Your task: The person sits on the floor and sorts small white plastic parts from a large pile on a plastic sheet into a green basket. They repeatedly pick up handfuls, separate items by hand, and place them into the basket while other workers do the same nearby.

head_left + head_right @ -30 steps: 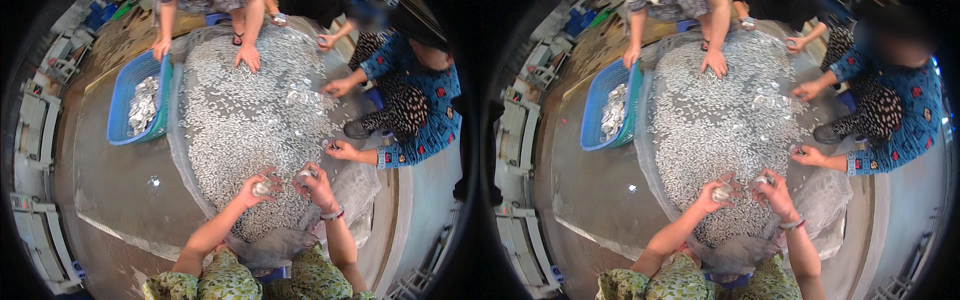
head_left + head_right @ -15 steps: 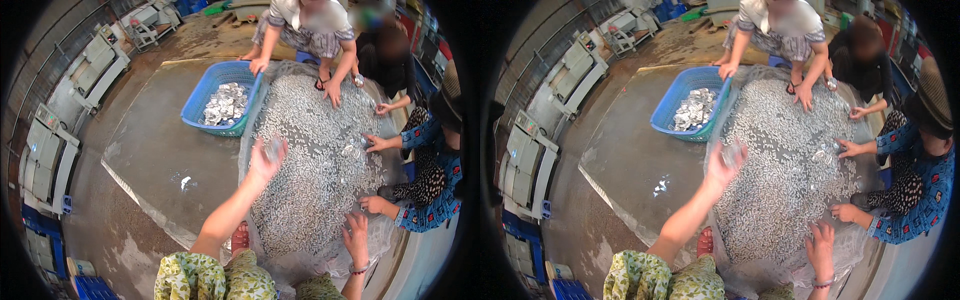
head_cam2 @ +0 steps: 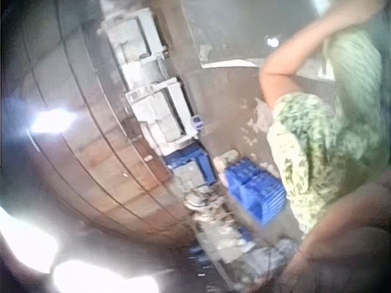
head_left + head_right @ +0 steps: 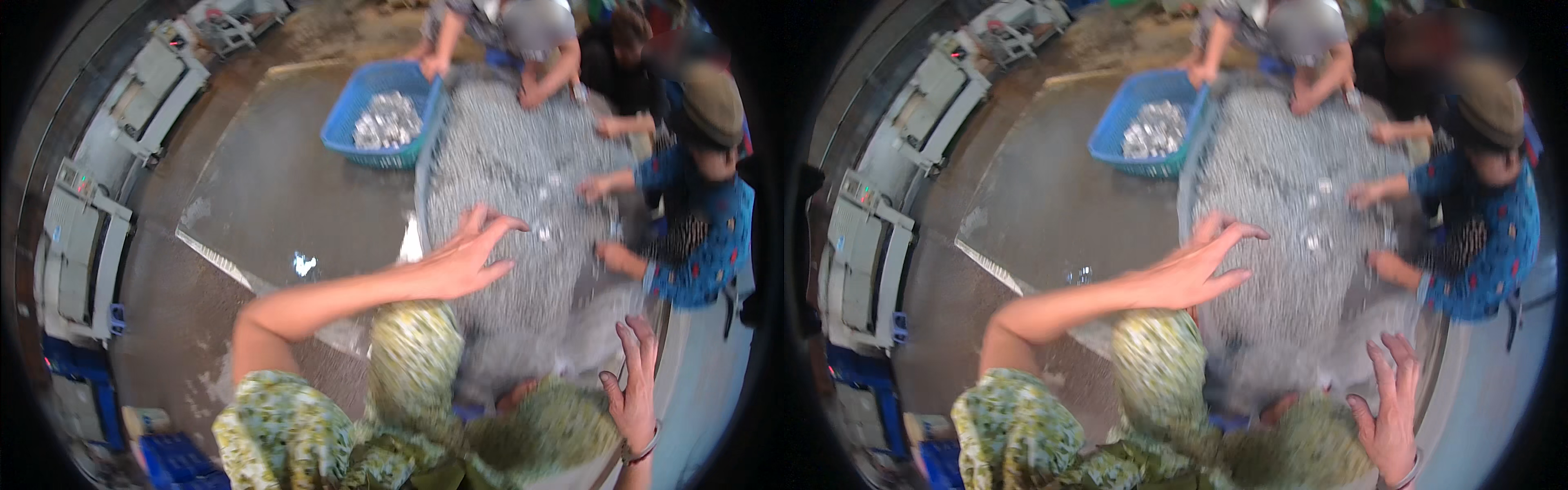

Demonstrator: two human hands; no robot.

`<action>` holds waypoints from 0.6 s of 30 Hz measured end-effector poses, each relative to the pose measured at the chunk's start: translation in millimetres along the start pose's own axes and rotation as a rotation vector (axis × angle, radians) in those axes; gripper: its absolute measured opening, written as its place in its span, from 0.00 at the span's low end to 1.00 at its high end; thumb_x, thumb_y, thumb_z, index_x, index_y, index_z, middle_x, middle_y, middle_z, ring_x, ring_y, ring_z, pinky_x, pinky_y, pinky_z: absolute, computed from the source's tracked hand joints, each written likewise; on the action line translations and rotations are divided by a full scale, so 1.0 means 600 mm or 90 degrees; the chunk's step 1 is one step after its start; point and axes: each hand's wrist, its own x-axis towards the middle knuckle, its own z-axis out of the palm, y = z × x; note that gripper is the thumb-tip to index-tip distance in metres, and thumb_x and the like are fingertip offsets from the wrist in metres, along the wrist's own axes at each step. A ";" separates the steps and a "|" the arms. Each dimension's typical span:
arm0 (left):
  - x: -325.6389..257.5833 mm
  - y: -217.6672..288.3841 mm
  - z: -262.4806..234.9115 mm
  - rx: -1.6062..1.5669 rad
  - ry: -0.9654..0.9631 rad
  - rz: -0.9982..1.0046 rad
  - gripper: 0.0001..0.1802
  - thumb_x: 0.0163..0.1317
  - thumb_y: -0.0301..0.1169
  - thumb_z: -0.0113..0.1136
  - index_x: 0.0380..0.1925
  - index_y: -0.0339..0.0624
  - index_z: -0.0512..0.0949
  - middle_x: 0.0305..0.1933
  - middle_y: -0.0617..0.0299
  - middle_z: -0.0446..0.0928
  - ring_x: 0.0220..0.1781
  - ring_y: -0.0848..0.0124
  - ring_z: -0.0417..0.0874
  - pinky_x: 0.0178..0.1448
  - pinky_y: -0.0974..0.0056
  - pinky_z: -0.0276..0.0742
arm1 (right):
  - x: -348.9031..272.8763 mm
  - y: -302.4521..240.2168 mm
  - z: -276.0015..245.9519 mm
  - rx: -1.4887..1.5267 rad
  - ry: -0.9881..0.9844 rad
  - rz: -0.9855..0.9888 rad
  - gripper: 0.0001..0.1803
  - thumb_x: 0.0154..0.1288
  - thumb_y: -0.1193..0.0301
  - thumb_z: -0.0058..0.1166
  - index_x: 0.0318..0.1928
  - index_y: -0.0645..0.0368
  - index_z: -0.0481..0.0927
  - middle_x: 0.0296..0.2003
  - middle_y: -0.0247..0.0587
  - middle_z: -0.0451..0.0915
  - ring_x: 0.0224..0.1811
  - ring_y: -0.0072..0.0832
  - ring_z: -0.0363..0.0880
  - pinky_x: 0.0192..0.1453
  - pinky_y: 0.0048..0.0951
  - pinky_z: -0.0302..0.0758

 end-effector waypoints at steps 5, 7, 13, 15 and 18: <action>-0.094 0.095 -0.049 0.576 -0.119 0.065 0.17 0.48 0.33 0.59 0.42 0.50 0.72 0.51 0.56 0.62 0.58 0.56 0.60 0.60 0.38 0.51 | -0.044 0.024 0.043 -0.254 -0.054 -0.026 0.36 0.46 0.72 0.55 0.59 0.56 0.59 0.59 0.53 0.53 0.64 0.55 0.46 0.65 0.60 0.43; -0.106 0.060 -0.013 0.460 -0.226 -0.041 0.15 0.52 0.33 0.56 0.42 0.47 0.72 0.53 0.55 0.61 0.59 0.55 0.59 0.60 0.39 0.53 | -0.072 0.059 0.046 -0.229 -0.022 -0.005 0.36 0.47 0.71 0.54 0.59 0.56 0.58 0.60 0.52 0.52 0.65 0.56 0.45 0.65 0.63 0.41; -0.056 -0.019 -0.008 0.356 -0.479 -0.189 0.18 0.57 0.35 0.52 0.48 0.45 0.68 0.48 0.53 0.66 0.52 0.53 0.67 0.56 0.51 0.64 | -0.129 0.170 0.034 0.043 0.030 0.139 0.31 0.58 0.55 0.42 0.59 0.59 0.59 0.58 0.58 0.58 0.63 0.56 0.50 0.63 0.57 0.46; -0.020 -0.052 -0.012 0.371 -0.429 -0.199 0.19 0.57 0.36 0.51 0.49 0.45 0.67 0.45 0.54 0.68 0.50 0.53 0.69 0.54 0.54 0.66 | -0.123 0.182 0.034 0.080 0.058 0.197 0.33 0.59 0.51 0.39 0.58 0.62 0.60 0.55 0.60 0.62 0.62 0.57 0.53 0.62 0.53 0.48; 0.037 -0.076 -0.022 0.339 -0.437 -0.276 0.19 0.57 0.35 0.51 0.49 0.45 0.68 0.44 0.54 0.69 0.50 0.55 0.69 0.52 0.54 0.67 | -0.103 0.185 0.008 0.058 0.037 0.303 0.37 0.59 0.47 0.37 0.56 0.68 0.60 0.56 0.59 0.60 0.62 0.55 0.53 0.64 0.52 0.47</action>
